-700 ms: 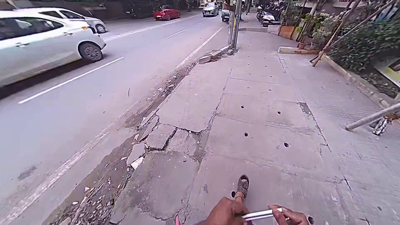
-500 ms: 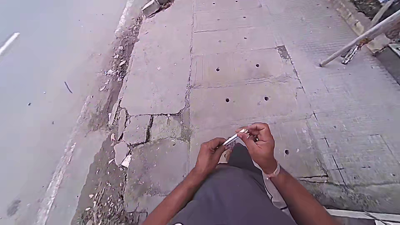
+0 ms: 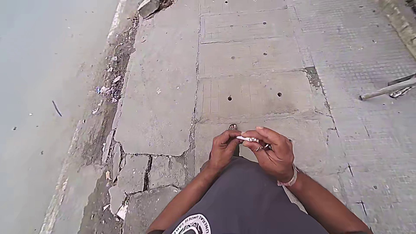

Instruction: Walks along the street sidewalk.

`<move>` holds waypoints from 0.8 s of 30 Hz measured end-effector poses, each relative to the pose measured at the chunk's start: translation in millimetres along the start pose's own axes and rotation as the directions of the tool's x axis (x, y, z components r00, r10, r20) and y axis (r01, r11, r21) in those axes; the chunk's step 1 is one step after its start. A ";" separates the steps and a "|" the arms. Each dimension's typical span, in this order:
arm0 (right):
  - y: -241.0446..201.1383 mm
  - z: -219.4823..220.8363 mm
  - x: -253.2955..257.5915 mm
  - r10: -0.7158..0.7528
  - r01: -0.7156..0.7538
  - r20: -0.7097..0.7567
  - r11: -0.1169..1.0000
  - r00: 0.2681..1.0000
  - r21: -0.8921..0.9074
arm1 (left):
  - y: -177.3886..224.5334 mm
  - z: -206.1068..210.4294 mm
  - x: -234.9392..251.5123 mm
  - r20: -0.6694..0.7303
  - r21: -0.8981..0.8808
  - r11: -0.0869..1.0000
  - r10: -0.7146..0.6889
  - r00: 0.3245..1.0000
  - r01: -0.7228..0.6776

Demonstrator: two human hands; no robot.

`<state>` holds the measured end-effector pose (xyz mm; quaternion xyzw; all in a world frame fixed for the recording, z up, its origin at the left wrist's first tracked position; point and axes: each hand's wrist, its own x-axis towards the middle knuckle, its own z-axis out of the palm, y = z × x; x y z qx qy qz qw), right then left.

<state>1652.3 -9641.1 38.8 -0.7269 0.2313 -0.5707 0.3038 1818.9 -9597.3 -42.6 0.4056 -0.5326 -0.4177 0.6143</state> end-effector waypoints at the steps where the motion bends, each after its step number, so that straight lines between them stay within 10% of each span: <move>1: 22.9 -0.6 31.9 -0.002 0.002 -0.019 1.000 1.000 -0.011 | -6.6 -6.0 43.8 0.023 -0.010 1.000 -0.009 1.000 0.009; 11: 257.4 -52.9 318.4 -0.036 0.017 -0.200 0.995 0.979 -0.099 | -74.3 -12.8 426.6 0.127 0.056 0.998 -0.004 0.992 -0.003; 16: 441.6 -77.2 441.0 0.005 -0.010 -0.225 1.000 0.974 -0.022 | -175.5 -5.0 611.9 -0.003 0.129 0.992 0.005 1.000 -0.004; 24: 620.6 -131.4 700.9 -0.034 0.035 -0.154 0.999 0.988 0.006 | -213.7 7.7 908.4 -0.104 0.186 0.982 0.053 0.993 -0.033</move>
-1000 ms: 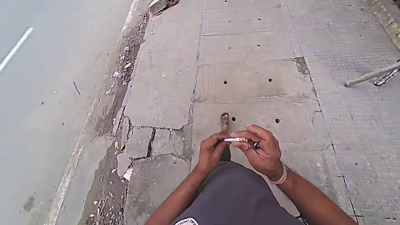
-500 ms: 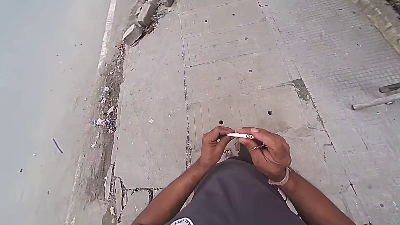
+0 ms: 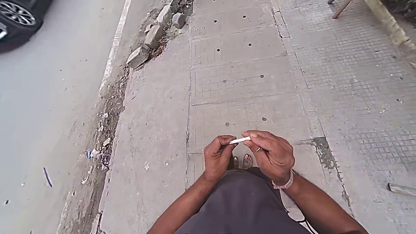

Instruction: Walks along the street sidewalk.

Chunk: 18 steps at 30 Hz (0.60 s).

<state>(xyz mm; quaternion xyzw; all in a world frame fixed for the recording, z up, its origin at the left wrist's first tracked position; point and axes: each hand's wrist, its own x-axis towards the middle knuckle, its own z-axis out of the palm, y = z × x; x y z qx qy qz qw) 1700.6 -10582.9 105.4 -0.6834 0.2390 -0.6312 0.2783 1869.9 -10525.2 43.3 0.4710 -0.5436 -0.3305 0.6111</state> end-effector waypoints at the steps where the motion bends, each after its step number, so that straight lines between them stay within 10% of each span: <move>1: 25.7 1.0 27.0 -0.004 0.004 0.004 1.000 1.000 0.005 | -11.8 4.1 34.5 -0.013 0.012 1.000 0.012 1.000 -0.012; 11: 365.3 49.1 261.9 -0.013 0.010 -0.049 0.998 0.999 -0.055 | -229.6 15.6 411.7 -0.031 0.103 0.983 0.157 0.987 -0.153; 18: 507.2 69.4 469.4 -0.006 -0.022 -0.195 0.989 0.981 -0.145 | -261.1 27.1 681.4 0.115 0.101 0.982 0.148 0.982 -0.160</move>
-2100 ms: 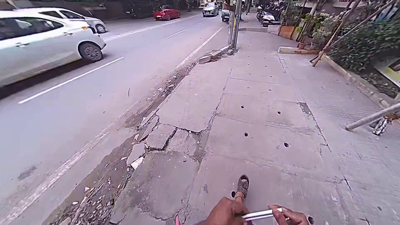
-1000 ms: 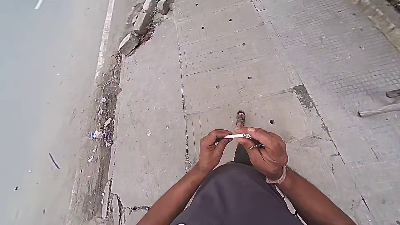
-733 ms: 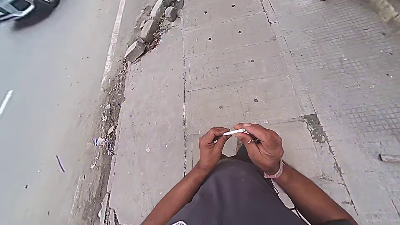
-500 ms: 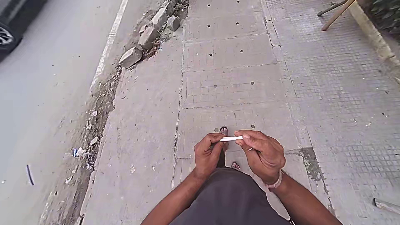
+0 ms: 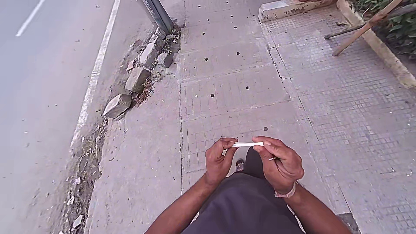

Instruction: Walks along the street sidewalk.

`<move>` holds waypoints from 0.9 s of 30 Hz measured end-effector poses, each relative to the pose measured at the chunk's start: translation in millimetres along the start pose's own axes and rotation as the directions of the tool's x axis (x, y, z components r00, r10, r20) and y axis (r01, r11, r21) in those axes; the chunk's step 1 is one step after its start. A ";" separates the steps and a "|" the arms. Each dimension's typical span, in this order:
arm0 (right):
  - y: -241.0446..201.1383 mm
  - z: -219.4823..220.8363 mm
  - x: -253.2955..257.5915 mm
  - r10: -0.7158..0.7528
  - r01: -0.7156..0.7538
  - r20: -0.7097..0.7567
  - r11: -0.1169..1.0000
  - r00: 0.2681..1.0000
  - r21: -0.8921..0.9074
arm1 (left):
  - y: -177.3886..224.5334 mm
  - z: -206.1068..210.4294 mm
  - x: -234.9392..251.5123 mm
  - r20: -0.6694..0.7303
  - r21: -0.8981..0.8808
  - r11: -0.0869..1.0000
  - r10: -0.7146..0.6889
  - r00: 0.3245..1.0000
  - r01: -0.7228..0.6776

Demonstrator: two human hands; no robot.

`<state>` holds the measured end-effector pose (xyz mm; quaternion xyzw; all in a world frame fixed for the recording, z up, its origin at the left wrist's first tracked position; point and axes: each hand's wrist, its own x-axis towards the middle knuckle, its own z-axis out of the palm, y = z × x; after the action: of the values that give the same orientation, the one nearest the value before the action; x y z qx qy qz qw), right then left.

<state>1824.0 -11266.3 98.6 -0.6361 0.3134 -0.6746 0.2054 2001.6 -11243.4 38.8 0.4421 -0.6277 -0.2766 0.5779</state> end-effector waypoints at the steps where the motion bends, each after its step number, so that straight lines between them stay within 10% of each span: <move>1: 26.4 11.1 26.1 -0.006 0.006 -0.015 1.000 1.000 -0.012 | -13.0 1.9 31.8 0.013 -0.002 1.000 -0.018 1.000 0.018; 9: 329.5 144.8 203.2 0.068 -0.068 0.005 0.992 0.998 0.107 | -236.9 -3.9 289.7 -0.064 0.137 0.986 -0.089 0.994 0.097; 19: 575.5 331.0 463.4 0.071 -0.106 0.180 0.975 0.981 0.194 | -409.6 -54.6 610.6 -0.260 0.131 0.953 -0.233 0.937 0.273; 27: 829.4 488.6 655.7 0.302 -0.305 0.144 0.952 0.943 -0.001 | -636.4 -91.3 914.2 -0.044 0.121 0.918 -0.376 0.926 0.378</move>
<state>2135.5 -12384.9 6.7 -0.6245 0.3849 -0.5911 0.3353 2293.8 -12318.5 -51.4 0.5934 -0.5416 -0.3377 0.4904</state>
